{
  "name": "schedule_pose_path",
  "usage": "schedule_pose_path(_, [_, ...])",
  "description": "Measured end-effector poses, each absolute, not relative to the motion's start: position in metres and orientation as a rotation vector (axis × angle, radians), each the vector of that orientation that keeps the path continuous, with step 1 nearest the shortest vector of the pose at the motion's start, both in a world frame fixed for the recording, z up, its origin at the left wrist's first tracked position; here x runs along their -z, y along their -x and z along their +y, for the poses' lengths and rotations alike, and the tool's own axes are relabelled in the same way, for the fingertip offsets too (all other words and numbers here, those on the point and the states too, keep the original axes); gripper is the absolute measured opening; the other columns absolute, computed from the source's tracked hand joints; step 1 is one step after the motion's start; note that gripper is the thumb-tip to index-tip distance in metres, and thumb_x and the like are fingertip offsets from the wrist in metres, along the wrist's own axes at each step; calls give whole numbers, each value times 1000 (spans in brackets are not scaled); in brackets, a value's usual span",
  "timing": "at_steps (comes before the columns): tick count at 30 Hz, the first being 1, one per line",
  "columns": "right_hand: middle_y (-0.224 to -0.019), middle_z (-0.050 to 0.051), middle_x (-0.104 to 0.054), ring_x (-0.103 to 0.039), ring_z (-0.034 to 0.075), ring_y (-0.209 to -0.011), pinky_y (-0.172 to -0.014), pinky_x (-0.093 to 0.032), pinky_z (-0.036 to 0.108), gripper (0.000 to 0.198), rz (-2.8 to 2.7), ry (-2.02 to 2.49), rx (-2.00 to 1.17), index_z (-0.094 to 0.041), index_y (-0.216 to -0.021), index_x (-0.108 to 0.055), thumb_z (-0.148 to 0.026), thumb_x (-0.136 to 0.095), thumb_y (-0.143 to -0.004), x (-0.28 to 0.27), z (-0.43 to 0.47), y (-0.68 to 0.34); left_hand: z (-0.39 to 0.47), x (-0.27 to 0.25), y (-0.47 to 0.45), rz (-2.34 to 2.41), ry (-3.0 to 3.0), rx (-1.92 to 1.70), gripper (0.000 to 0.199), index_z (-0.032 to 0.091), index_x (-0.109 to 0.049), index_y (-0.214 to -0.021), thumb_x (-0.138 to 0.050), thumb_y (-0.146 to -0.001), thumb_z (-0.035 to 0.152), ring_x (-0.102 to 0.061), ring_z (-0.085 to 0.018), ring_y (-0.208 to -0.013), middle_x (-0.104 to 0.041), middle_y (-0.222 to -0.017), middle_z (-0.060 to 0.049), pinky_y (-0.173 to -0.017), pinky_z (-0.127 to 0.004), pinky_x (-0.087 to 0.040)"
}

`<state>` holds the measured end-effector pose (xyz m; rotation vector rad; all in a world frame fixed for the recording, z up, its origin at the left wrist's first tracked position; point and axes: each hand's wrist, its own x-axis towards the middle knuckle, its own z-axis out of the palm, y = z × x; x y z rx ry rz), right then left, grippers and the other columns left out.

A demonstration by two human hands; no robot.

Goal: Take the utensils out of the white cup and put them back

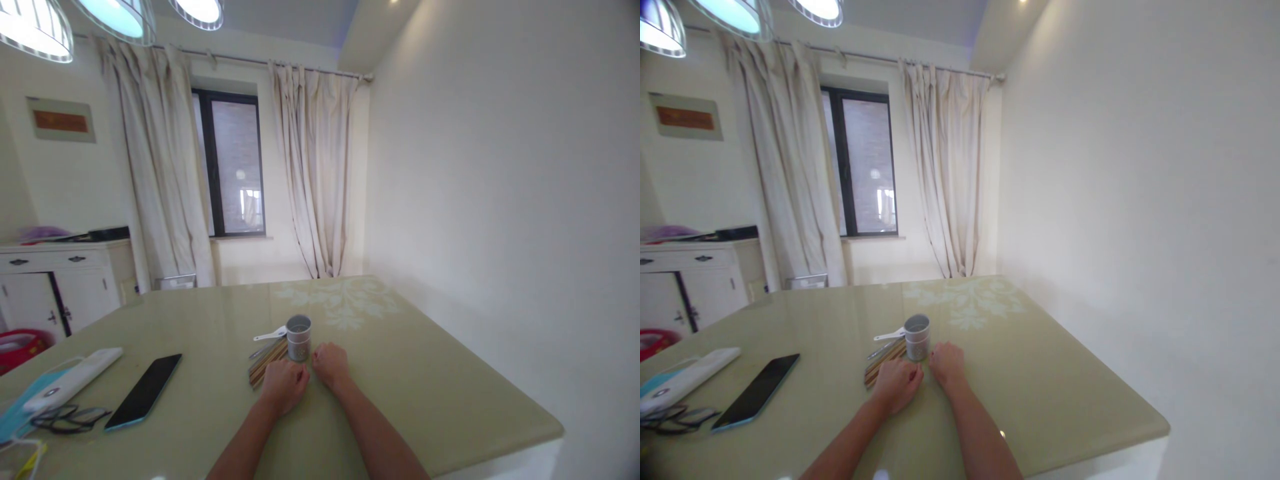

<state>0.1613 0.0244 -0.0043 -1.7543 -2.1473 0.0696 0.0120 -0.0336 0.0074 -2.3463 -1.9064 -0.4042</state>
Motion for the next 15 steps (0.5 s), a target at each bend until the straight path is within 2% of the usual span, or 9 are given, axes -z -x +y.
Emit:
schedule_pose_path(9, [-101, 20, -83, -82, 31, -98, -84, -60, 35, 27, -2139, 1807, -52, -18, -101, -83, -30, -59, -100, 8, 27, -160, -30, 0, -9, -1858, 2331, 529, 52, 21, -80, -73, -41, -105, 35, -74, -27, -80, -80, -79, -13, -73, -35, -42])
schedule_pose_path(12, [-102, 21, -83, -81, 31, -98, -84, -60, 36, 26, -2137, 1795, -54, -18, -102, -83, -27, -59, -100, 9, 28, -160, -29, 2, -9, -1786, 2357, 589, 55, 22, -78, -76, -35, -108, 35, -74, -26, -85, -81, -82, -11, -82, -37, -45])
schedule_pose_path(15, [-101, 21, -83, -81, 32, -97, -83, -60, 36, 25, -2127, 1772, -66, -17, -101, -82, -26, -59, -99, 11, 29, -160, -28, 3, -7, -1745, 2353, 662, 50, 23, -76, -86, -33, -110, 31, -75, -24, -92, -83, -92, -9, -91, -36, -47])
